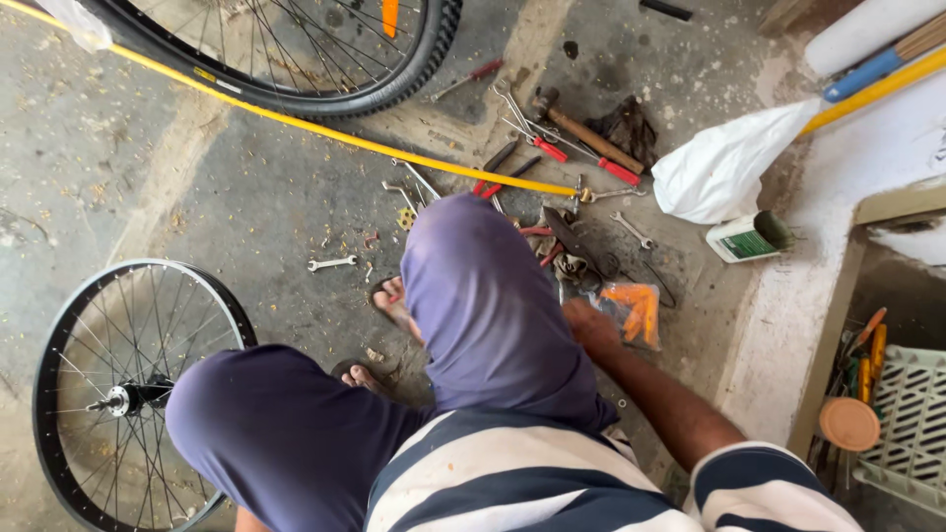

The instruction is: The person sits on the floor lacing a bicycle wheel, threading spokes through the hub and hooking them into the rim holes while rotating the wheel, then presses and seats the spokes into the rim. The person works on the wheel resting across their lap.

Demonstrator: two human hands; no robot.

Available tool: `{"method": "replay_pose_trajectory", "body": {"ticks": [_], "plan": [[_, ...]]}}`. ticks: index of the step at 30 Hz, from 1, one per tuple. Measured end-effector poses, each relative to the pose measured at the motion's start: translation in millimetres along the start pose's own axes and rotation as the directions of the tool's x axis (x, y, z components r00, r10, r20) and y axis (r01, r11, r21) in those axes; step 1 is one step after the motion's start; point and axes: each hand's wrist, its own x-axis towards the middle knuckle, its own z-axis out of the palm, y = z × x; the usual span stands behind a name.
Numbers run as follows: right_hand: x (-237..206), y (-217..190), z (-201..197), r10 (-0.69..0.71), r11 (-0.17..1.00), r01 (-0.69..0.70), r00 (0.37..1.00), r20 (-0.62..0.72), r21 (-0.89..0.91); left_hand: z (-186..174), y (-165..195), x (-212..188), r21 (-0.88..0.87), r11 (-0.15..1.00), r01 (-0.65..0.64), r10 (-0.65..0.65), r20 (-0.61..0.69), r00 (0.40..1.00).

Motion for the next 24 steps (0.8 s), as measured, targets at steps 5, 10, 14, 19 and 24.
{"method": "replay_pose_trajectory", "body": {"ticks": [5, 10, 14, 19, 24], "plan": [[93, 3, -43, -0.030, 0.989, 0.094, 0.880, -0.475, 0.112, -6, 2, 19, 0.011, 0.999, 0.042, -0.042, -0.046, 0.998], [204, 0, -96, -0.003, 0.999, -0.017, 0.884, -0.467, -0.038, -18, -13, 22, 0.028, 0.992, 0.126, -0.121, -0.139, 0.983], [286, 11, -126, -0.026, 0.996, -0.020, 0.877, -0.480, -0.092, -31, -28, 7, 0.041, 0.977, 0.211, -0.197, -0.229, 0.953], [363, 20, -145, 0.029, 0.984, -0.096, 0.916, -0.399, -0.149, -75, 0, 1, 0.079, 0.964, 0.254, -0.204, -0.393, 0.896], [394, 8, -163, -0.024, 0.976, -0.060, 0.925, -0.380, -0.207, -102, 46, -28, 0.461, 0.825, 0.327, 0.077, -0.666, 0.742]]}}
